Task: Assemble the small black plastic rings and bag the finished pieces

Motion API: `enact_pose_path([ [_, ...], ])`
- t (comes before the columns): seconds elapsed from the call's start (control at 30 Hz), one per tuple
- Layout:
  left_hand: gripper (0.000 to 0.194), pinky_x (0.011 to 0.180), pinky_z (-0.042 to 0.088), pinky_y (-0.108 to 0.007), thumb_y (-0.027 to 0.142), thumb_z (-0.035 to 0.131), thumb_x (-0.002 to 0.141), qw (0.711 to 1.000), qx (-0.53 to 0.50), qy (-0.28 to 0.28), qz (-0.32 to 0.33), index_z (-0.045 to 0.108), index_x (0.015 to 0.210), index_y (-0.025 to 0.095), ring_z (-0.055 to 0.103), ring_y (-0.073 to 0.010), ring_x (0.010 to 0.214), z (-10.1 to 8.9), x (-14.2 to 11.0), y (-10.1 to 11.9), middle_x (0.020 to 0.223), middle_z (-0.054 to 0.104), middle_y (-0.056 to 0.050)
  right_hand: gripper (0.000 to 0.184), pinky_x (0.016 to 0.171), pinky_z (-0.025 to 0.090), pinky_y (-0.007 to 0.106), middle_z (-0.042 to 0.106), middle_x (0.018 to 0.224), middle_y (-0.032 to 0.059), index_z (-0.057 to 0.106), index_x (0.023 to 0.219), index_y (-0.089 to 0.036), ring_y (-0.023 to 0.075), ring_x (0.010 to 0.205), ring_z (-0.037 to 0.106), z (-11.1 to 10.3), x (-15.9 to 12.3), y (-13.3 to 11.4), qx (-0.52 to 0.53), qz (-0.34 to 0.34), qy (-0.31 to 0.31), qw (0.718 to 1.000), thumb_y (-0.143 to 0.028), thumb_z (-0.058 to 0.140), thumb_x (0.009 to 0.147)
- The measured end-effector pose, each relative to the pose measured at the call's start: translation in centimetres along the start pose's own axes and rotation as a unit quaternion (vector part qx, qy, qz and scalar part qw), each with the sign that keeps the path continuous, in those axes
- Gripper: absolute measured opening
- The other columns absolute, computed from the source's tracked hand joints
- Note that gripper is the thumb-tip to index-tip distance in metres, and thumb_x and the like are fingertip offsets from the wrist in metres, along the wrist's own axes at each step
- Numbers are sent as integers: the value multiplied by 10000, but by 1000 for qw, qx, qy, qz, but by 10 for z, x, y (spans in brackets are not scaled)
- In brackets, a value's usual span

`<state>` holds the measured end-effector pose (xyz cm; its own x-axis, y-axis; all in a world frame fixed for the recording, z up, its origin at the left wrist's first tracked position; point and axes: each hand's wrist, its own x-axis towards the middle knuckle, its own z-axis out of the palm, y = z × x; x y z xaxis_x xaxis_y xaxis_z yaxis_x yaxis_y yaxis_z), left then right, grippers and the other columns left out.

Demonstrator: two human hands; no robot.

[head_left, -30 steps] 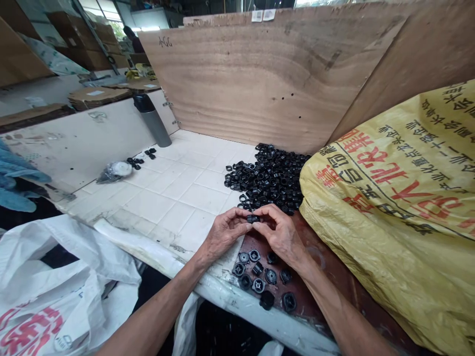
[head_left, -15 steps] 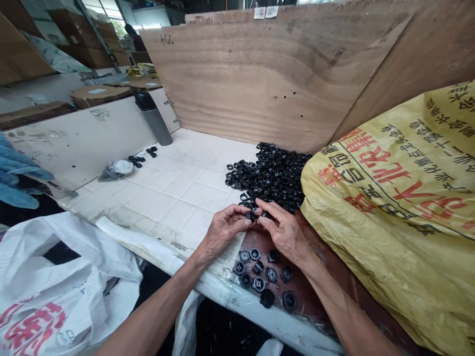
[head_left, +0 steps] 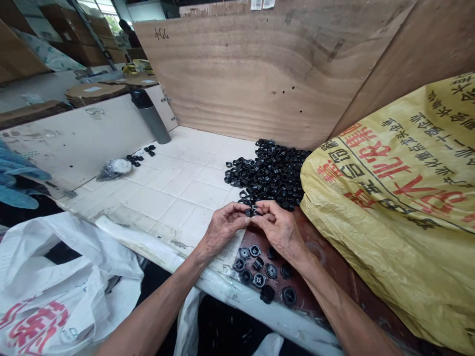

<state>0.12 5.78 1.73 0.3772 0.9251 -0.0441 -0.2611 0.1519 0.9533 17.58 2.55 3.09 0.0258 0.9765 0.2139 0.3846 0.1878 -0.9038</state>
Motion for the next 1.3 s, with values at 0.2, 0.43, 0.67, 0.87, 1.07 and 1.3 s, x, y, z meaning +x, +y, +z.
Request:
enact_pose_path([
  [0.2, 295, 762, 530, -255, 226, 799, 742, 1000, 12, -7, 15, 685, 1000, 138, 669, -131, 777, 0, 0, 0, 865, 726, -36, 139, 837, 530, 304, 708, 989, 45, 727, 978, -223, 194, 911, 671, -2, 1, -3, -40, -64, 10, 997, -213, 645, 866],
  [0.43, 272, 842, 541, -290, 238, 795, 744, 998, 31, -8, 45, 702, 984, 149, 674, -159, 862, 5, -3, 4, 964, 711, -48, 167, 760, 543, 292, 713, 961, 43, 690, 1028, -220, 185, 817, 674, -2, -1, -3, -49, -57, 6, 997, -229, 630, 872],
  [0.67, 228, 832, 534, -268, 245, 754, 789, 995, 73, -20, 70, 707, 999, 169, 654, -154, 884, 2, -2, -1, 982, 682, -41, 155, 631, 486, 285, 683, 735, 17, 652, 860, -229, 183, 643, 641, 5, -1, 10, -89, -42, 2, 995, -362, 603, 924],
  [0.87, 216, 862, 522, -295, 249, 729, 811, 993, 92, -34, 72, 703, 1008, 164, 647, -170, 899, 2, -3, -2, 989, 672, -53, 304, 660, 415, 276, 640, 687, 16, 595, 731, -217, 166, 650, 605, 3, -2, 5, -180, -99, 1, 979, -351, 508, 990],
  [1.07, 218, 886, 518, -314, 256, 728, 815, 992, 98, -54, 62, 701, 998, 142, 663, -194, 927, 5, -3, -1, 1002, 704, -77, 231, 597, 406, 263, 594, 638, 4, 630, 883, -199, 161, 591, 578, 3, -4, 1, -170, -82, 25, 982, -368, 510, 986],
  [1.3, 277, 836, 534, -292, 263, 758, 793, 999, 30, -29, 30, 672, 1028, 145, 683, -165, 854, 5, -3, 1, 952, 727, -57, 93, 667, 444, 242, 651, 752, 20, 656, 934, -177, 154, 680, 615, -2, -3, 1, -113, -115, -10, 987, -229, 579, 925],
])
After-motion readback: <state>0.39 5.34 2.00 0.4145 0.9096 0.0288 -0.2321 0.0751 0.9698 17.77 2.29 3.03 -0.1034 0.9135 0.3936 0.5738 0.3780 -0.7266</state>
